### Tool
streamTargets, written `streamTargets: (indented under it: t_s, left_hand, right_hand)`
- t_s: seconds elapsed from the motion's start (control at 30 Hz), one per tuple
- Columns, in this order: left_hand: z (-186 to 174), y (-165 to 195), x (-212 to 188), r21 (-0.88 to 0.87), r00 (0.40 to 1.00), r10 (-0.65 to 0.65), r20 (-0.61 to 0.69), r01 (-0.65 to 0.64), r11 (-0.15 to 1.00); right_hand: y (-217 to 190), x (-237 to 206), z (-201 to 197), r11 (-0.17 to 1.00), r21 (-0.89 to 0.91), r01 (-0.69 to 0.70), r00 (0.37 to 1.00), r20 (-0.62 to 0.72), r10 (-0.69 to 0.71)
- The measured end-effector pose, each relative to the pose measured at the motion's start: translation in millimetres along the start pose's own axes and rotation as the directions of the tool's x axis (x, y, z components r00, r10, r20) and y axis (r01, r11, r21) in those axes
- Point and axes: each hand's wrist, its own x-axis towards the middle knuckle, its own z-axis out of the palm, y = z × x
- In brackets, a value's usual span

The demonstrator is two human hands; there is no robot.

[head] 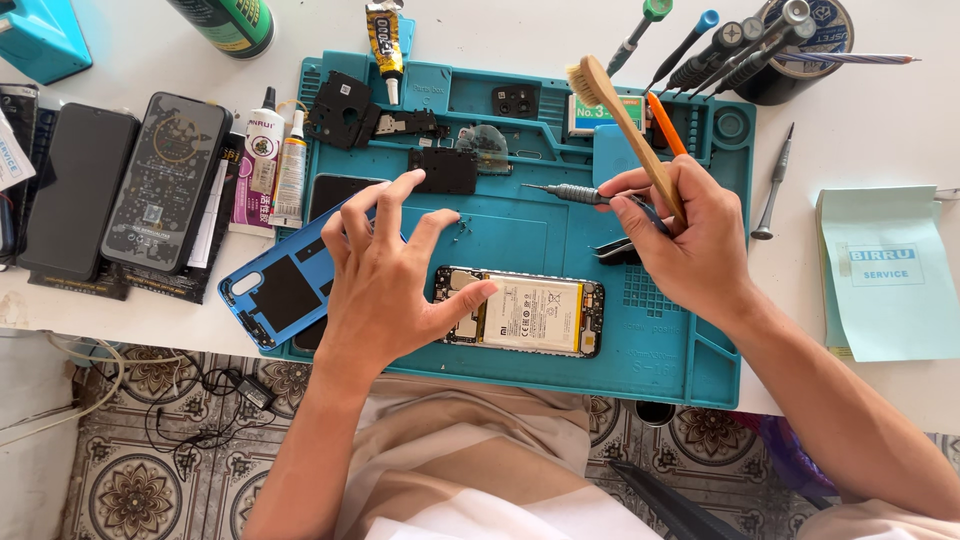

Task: The person removes the old battery from a disassembled smartphone using a prying tool, then peels off the adhesive backing from a new battery. They place the new battery into the phone chassis and press it into place with a wooden stick.

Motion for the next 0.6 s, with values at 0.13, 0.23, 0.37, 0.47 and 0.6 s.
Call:
streamTargets:
  t_s: [0.13, 0.23, 0.37, 0.47, 0.6]
  left_hand:
    - [0.1, -0.4, 0.4, -0.010, 1.000, -0.008, 0.011, 0.008, 1.000]
    - [0.3, 0.0, 0.0, 0.041, 0.999, 0.037, -0.020, -0.037, 0.998]
    - [-1.0, 0.2, 0.1, 0.008, 0.999, 0.045, -0.009, -0.045, 0.999]
    - [-2.9, -0.2, 0.1, -0.031, 0.999, 0.040, 0.002, -0.040, 0.999]
    - [-3.2, -0.8, -0.6, -0.048, 0.999, 0.033, 0.005, -0.033, 0.998]
  right_hand:
    - [-0.6, -0.2, 0.1, 1.000, -0.009, 0.012, 1.000, -0.002, -0.012]
    - [-0.6, 0.3, -0.5, 1.000, -0.013, 0.019, 1.000, -0.003, -0.019]
    - [0.0, -0.4, -0.8, 1.000, -0.029, 0.009, 1.000, -0.005, -0.010]
    - [0.7, -0.7, -1.5, 0.999, -0.034, 0.003, 1.000, -0.001, -0.003]
    - [1.6, -0.4, -1.6, 0.999, -0.022, 0.028, 1.000, 0.001, -0.028]
